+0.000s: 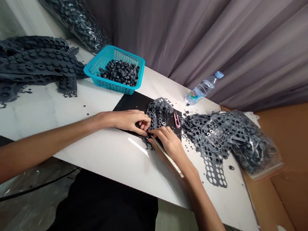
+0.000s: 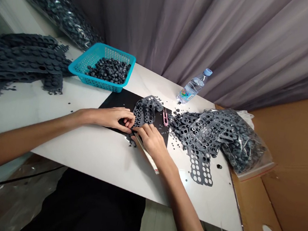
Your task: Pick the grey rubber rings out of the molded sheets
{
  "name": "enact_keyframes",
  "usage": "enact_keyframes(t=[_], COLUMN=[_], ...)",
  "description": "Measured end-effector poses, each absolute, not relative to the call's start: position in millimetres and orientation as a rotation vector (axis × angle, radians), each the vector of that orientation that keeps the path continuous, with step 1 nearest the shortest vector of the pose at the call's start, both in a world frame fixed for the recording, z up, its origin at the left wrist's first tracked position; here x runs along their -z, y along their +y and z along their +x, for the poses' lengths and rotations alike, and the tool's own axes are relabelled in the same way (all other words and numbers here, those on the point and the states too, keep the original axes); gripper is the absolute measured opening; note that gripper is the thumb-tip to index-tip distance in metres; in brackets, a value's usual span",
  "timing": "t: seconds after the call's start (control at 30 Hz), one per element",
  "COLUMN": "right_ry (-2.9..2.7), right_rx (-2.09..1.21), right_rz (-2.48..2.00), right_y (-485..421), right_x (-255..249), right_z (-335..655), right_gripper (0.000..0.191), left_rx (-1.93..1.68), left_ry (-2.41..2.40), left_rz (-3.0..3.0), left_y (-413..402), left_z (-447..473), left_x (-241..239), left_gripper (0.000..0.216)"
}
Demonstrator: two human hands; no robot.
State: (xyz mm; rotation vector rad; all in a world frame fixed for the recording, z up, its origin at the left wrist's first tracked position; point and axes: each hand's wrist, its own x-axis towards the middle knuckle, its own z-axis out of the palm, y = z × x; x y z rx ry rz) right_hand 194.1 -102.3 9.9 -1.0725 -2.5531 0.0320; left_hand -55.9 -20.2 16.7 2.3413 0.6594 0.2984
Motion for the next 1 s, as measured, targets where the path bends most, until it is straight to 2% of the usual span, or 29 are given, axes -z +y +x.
enact_keyframes(t=[0.17,0.3,0.57,0.63,0.77,0.83,1.0], right_ry=[-2.448,-2.193,-1.937,-1.929,-1.949,-2.035,-2.264], right_rx=[0.122,0.091,0.292,0.188,-0.287,-0.458,-0.560], right_rz=[-1.204,-1.428,-1.822,-1.788,-1.567,-1.426,-1.181], right_y=[-108,-110,-98,-94,-95,-101,-109], right_x=[1,-1,-14,-16,-24,-28,-29], right_z=[180,182,278,284,256,235,210], right_gripper=[0.025,0.030,0.037,0.037,0.039,0.029,0.018], left_rx=[-0.282,-0.228,-0.232,-0.236,-0.269,-0.293,-0.308], left_ry=[0.683,0.711,0.697,0.684,0.662,0.644,0.581], left_rz=[2.350,2.370,2.353,2.341,2.235,2.184,2.189], left_y=[-23,-26,-28,-26,-22,-20,-15], left_z=[-55,-53,-54,-56,-60,-61,-60], left_x=[-20,-25,-31,-30,-24,-21,-14], left_gripper=[0.026,0.026,0.030,0.028,0.028,0.034,0.032])
